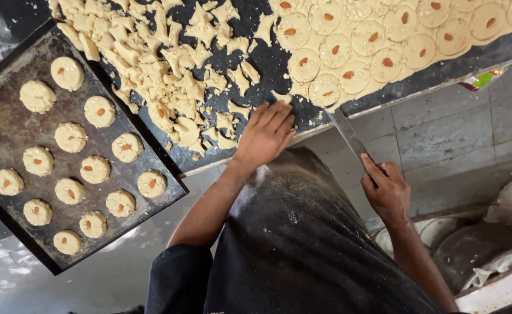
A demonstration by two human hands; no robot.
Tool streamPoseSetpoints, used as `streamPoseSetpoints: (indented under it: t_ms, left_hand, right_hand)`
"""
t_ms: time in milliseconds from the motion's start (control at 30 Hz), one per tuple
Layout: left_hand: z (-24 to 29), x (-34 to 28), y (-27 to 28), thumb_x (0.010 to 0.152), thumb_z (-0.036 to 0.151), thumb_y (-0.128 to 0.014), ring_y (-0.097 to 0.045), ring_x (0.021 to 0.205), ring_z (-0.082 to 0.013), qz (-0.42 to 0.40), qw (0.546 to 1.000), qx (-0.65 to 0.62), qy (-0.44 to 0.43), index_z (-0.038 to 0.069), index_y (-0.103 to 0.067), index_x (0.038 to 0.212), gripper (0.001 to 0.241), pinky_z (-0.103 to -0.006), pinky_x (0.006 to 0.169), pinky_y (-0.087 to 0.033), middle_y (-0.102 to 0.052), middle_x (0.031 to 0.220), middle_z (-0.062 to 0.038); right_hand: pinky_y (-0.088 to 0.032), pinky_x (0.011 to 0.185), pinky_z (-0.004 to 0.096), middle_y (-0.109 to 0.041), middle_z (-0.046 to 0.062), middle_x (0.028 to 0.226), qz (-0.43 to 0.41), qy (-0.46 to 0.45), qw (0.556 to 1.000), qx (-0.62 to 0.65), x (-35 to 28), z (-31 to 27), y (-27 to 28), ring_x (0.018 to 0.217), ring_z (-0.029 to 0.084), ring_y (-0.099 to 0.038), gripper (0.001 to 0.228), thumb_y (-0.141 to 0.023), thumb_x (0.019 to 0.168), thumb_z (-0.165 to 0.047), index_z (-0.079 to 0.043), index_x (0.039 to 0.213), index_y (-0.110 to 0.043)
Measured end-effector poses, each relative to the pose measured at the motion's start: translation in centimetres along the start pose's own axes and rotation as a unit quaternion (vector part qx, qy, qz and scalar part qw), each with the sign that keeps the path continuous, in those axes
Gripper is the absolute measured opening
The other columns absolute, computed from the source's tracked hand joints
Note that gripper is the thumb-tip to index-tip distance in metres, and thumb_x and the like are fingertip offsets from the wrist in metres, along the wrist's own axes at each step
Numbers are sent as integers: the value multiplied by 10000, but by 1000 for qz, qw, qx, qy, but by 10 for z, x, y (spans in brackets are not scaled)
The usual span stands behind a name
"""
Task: The person uses a metal spatula to lift round dough pieces topped with almonds from a large sheet and places them onto a baking tray. The person arranges the dough pieces in neat rows on the tray.
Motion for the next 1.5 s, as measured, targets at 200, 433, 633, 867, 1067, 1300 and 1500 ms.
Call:
streamPoseSetpoints:
  t_ms: [200,433,633,867,1067,1300,1500]
  left_hand:
    - [-8,9,28,966,226,-725,-608,1275,-304,79,977,-156,120,35,-727,1175,283,-450,1109,-468,-672,1330,-126]
    - [-23,9,24,978,136,-715,-719,1175,-251,100,870,-397,274,13,-699,1221,273,-350,1005,-567,-713,1270,-141]
    - [-40,27,7,1009,144,-698,-655,1215,-166,124,702,-632,304,46,-603,1311,331,-323,1052,-546,-673,1313,-77]
    - [-87,16,4,921,190,-803,-657,862,-103,-42,677,-622,392,8,-706,1237,377,-249,724,-509,-751,1033,-55]
    - [-112,-14,19,882,140,-842,-687,845,-62,62,671,-657,339,2,-690,1209,387,-233,754,-568,-764,1020,-29]
    - [-161,-101,69,879,130,-825,-664,741,-81,195,627,-597,461,-5,-709,1223,387,-236,595,-506,-774,992,-54]
    - [-244,-216,139,886,151,-833,-736,905,-142,319,627,-572,423,-18,-659,1255,442,-288,801,-617,-767,1087,-77]
  right_hand:
    - [-542,670,369,-602,49,972,0,15,1000,0,9,2,-11,783,206,-633,417,-753,930,-136,-174,1344,-740]
    - [-543,672,345,-614,54,985,31,39,998,30,2,2,5,788,192,-635,410,-772,904,-111,-157,1309,-738]
    - [-514,624,329,-633,48,920,8,103,991,89,30,-15,6,722,161,-608,381,-789,887,-73,-101,1265,-750]
    - [-531,683,328,-639,58,946,-9,243,964,105,82,-50,1,803,185,-631,384,-798,884,-58,-111,1262,-752]
    - [-550,718,324,-707,30,1021,-10,362,932,20,99,-63,-8,864,195,-658,337,-805,908,-57,-89,1240,-755]
    - [-549,831,334,-692,31,1039,-31,267,962,46,95,-60,-24,937,219,-660,344,-808,970,-153,-148,1309,-750]
    - [-560,912,306,-730,63,1134,-7,306,952,-16,81,-82,-51,987,214,-665,325,-793,1038,-156,-127,1356,-733]
Point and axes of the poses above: each hand's wrist, its own x-axis towards the middle knuckle, its own y-axis out of the back of the hand, z = x × y, the point moved 5 cm from there along x, towards the middle knuckle
